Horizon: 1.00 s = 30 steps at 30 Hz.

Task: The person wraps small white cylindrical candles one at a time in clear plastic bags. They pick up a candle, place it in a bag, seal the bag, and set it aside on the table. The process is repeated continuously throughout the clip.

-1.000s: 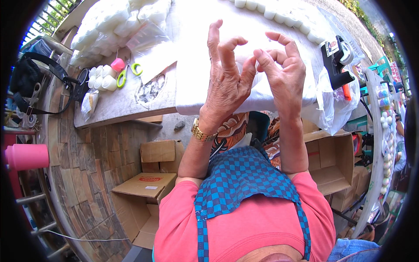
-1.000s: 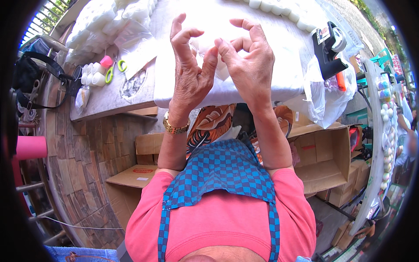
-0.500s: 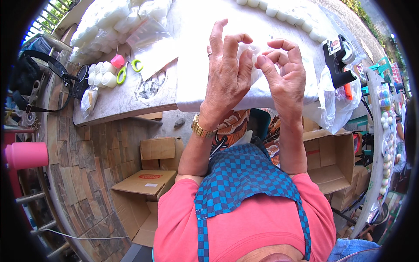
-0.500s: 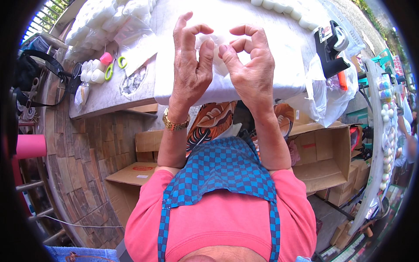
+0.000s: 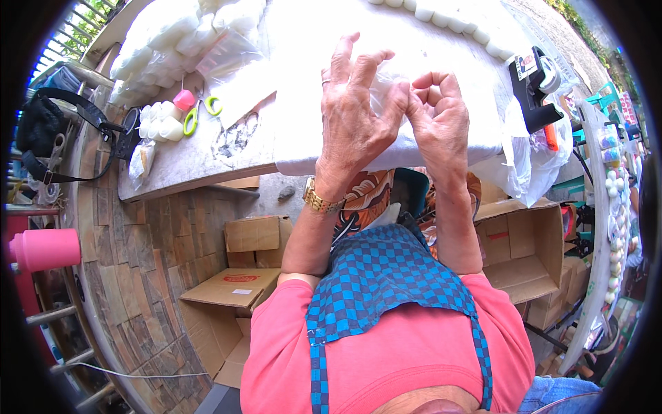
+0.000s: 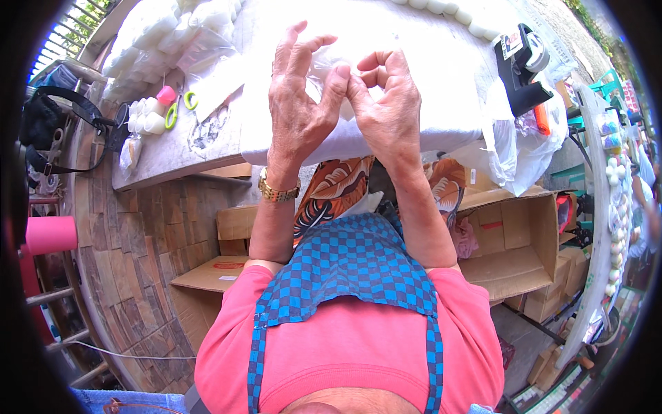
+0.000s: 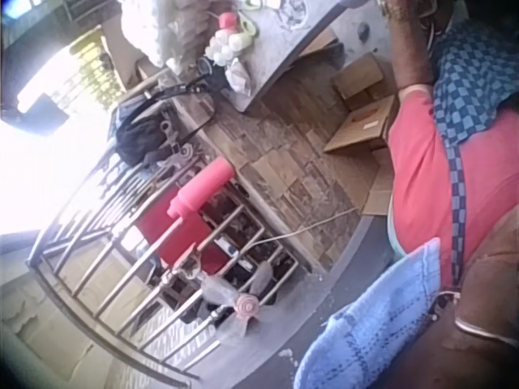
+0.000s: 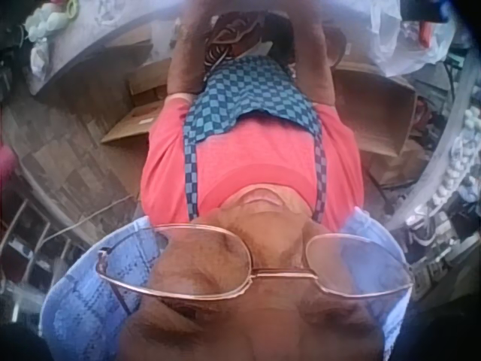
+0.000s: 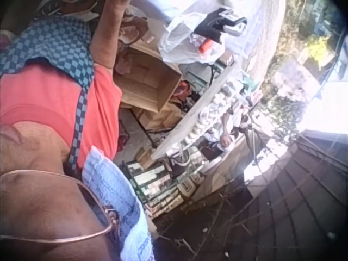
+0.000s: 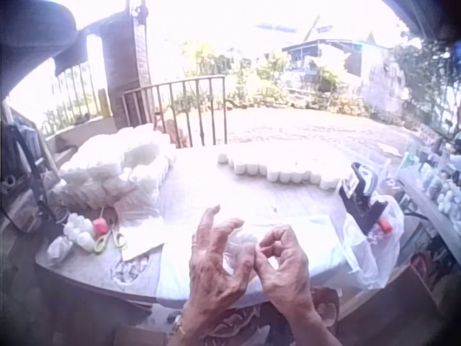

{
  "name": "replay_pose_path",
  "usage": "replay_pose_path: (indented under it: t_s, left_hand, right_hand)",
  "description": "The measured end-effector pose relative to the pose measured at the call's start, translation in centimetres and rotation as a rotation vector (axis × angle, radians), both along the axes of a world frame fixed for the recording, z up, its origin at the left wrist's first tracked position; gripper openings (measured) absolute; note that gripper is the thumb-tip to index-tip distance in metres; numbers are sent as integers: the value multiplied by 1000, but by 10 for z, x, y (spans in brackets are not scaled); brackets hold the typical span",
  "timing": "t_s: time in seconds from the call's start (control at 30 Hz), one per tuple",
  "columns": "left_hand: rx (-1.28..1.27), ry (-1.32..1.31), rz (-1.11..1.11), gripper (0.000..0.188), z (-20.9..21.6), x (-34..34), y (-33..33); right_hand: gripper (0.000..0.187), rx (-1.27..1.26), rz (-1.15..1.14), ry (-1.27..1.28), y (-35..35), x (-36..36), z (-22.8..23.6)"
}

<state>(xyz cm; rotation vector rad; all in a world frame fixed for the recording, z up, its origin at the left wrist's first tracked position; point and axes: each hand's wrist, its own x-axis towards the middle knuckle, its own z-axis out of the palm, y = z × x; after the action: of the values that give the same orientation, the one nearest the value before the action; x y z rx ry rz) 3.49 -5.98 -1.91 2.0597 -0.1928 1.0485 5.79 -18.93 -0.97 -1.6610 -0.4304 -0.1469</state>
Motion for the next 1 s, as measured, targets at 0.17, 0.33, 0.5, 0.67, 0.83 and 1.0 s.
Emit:
replay_pose_path:
  t_s: [0.17, 0.33, 0.5, 0.67, 0.83, 1.0]
  left_hand:
    - [-42, 12, 7, 37, -2, -3, 0]
    - [-52, 13, 4, 41, 2, -3, 1]
    - [48, 58, 43, 51, 2, -11, 8]
    - [64, 208, -120, 63, 21, -20, 33]
    - [-112, 186, -310, 72, 11, -16, 60]
    - [-192, 102, -121, 75, -11, -11, 64]
  right_hand:
    - [22, -139, -36, -87, -4, 2, 4]
    - [32, -287, -13, 84, -12, 11, -2]
    - [28, -50, 117, 146, -8, 6, -6]
    - [17, 42, 289, 147, -14, 7, -11]
    - [63, -328, 165, -207, -4, 14, -7]
    - [70, -182, 454, 135, 19, 36, 1]
